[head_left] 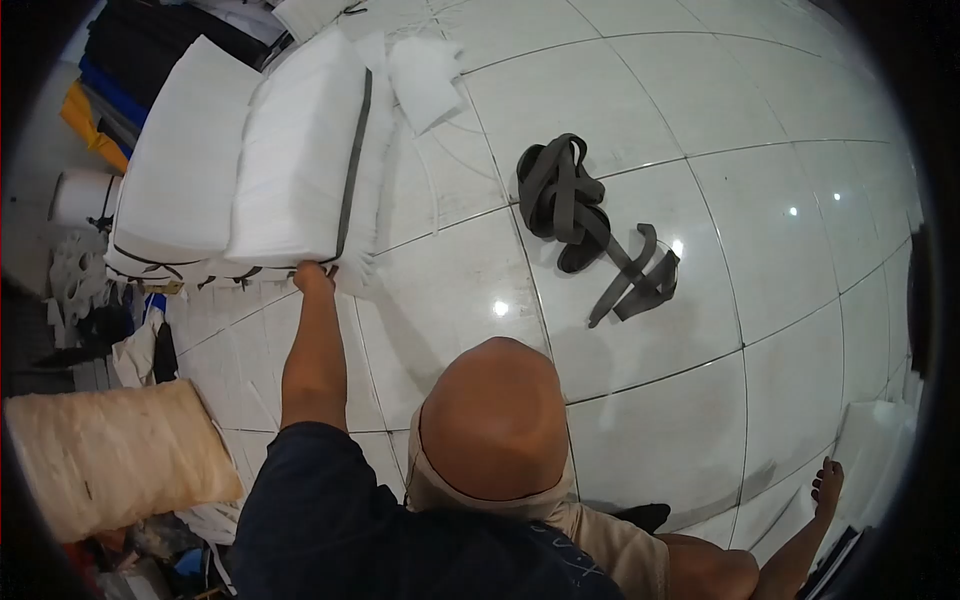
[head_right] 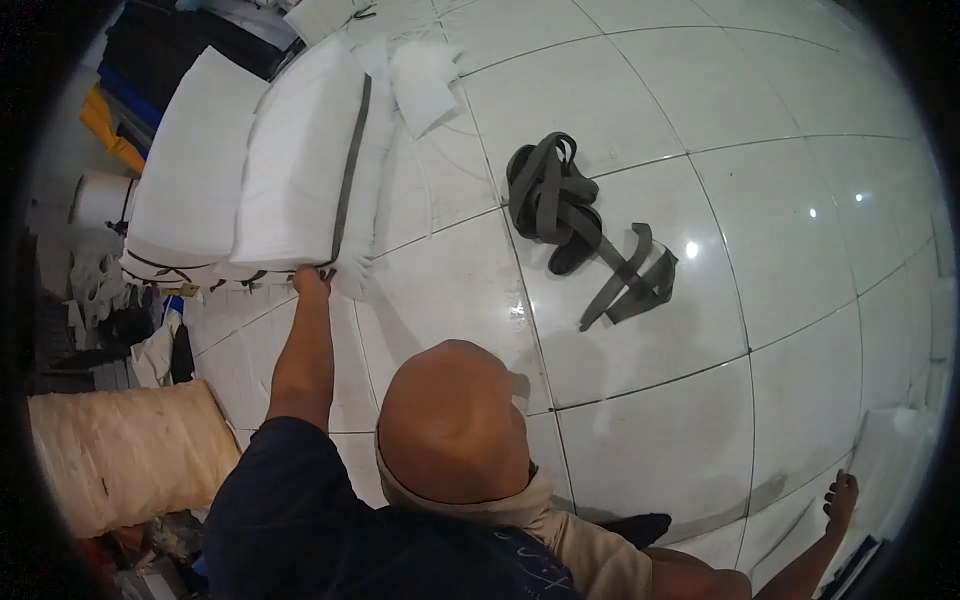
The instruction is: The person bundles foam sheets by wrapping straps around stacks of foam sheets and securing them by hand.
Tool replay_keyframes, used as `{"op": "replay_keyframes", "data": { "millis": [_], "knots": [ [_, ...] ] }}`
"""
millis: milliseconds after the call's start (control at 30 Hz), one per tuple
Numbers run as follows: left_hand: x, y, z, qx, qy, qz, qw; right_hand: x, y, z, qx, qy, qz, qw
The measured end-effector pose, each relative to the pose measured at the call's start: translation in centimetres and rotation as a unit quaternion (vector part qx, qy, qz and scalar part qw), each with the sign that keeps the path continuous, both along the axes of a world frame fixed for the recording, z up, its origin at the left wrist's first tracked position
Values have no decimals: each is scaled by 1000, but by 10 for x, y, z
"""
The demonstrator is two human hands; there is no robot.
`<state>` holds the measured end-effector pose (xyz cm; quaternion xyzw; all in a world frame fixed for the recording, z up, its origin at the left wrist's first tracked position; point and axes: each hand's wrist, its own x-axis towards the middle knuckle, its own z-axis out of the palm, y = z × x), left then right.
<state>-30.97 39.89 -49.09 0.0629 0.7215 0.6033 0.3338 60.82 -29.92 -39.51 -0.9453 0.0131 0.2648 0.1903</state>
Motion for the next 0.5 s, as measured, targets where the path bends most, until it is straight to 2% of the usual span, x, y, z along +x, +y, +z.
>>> {"op": "replay_keyframes", "data": {
  "millis": [67,100,167,200,233,300,433,500],
  "knots": [
    [-36,23,-40,5,25,-96,995,-3,2,2,-6,6,0,1000],
    [-29,18,-34,1,26,-95,995,-7,6,3,-1,-4,6,1000],
    [20,5,2,54,-23,-24,998,-7,6,2,7,-13,9,1000],
    [50,-8,18,55,7,-35,998,-4,8,-1,12,-17,17,1000],
    [62,-14,19,54,11,-32,998,-2,11,-3,16,-20,26,999],
    [73,-25,23,101,-74,-94,988,2,12,-8,17,-12,33,999],
    [105,-18,33,115,-90,-87,985,4,21,-4,-10,11,54,998],
    [116,0,32,180,-103,-121,971,2,24,-4,-10,-19,52,998]
  ]
}}
